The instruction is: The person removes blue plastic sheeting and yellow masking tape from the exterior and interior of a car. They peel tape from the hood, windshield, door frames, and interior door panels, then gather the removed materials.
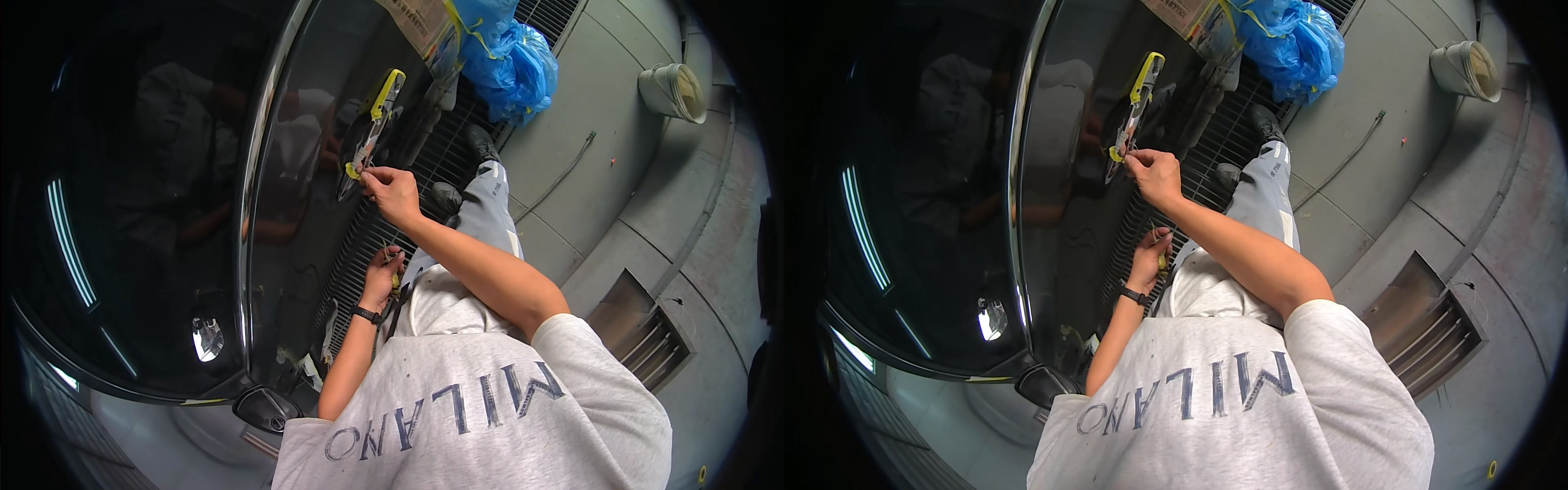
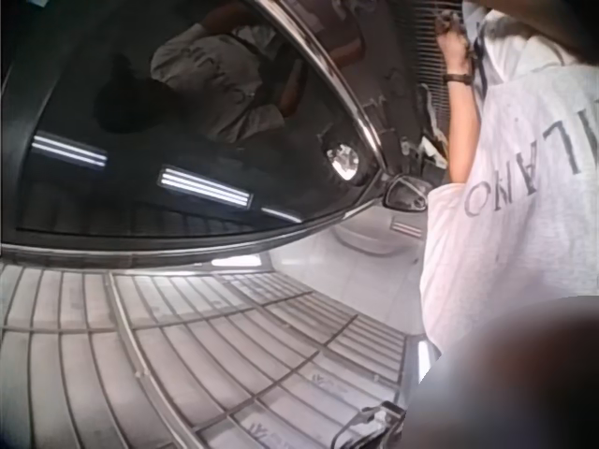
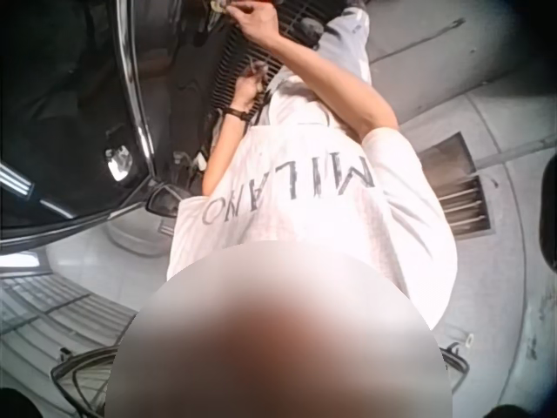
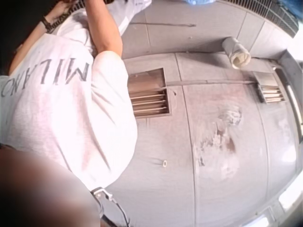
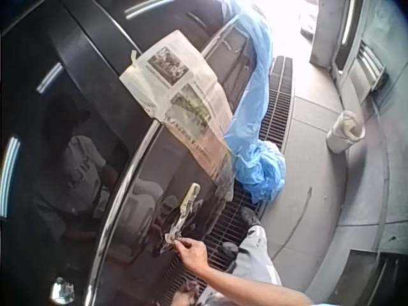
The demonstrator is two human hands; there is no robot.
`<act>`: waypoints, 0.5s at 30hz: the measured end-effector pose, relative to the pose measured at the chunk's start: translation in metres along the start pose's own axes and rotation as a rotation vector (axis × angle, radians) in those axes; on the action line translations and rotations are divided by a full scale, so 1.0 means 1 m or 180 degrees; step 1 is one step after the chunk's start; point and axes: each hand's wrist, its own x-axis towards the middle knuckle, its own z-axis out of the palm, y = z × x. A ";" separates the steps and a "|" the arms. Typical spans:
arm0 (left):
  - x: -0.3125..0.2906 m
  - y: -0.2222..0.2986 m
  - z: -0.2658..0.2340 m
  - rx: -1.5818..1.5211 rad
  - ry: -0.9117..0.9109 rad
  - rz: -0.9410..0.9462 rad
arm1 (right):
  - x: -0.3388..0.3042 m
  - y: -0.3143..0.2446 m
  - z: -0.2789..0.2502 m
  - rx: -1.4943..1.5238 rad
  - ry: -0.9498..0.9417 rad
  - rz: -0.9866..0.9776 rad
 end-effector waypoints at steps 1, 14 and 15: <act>0.001 0.000 -0.001 0.0012 -0.0004 0.0008 | 0.000 -0.001 0.001 -0.0014 0.0021 0.0137; 0.004 -0.001 -0.006 0.0145 -0.0054 0.0124 | 0.004 -0.002 0.003 0.0261 0.0040 0.0163; 0.005 -0.001 -0.005 0.0143 -0.0085 0.0160 | 0.005 -0.003 0.002 0.0128 0.0017 0.0148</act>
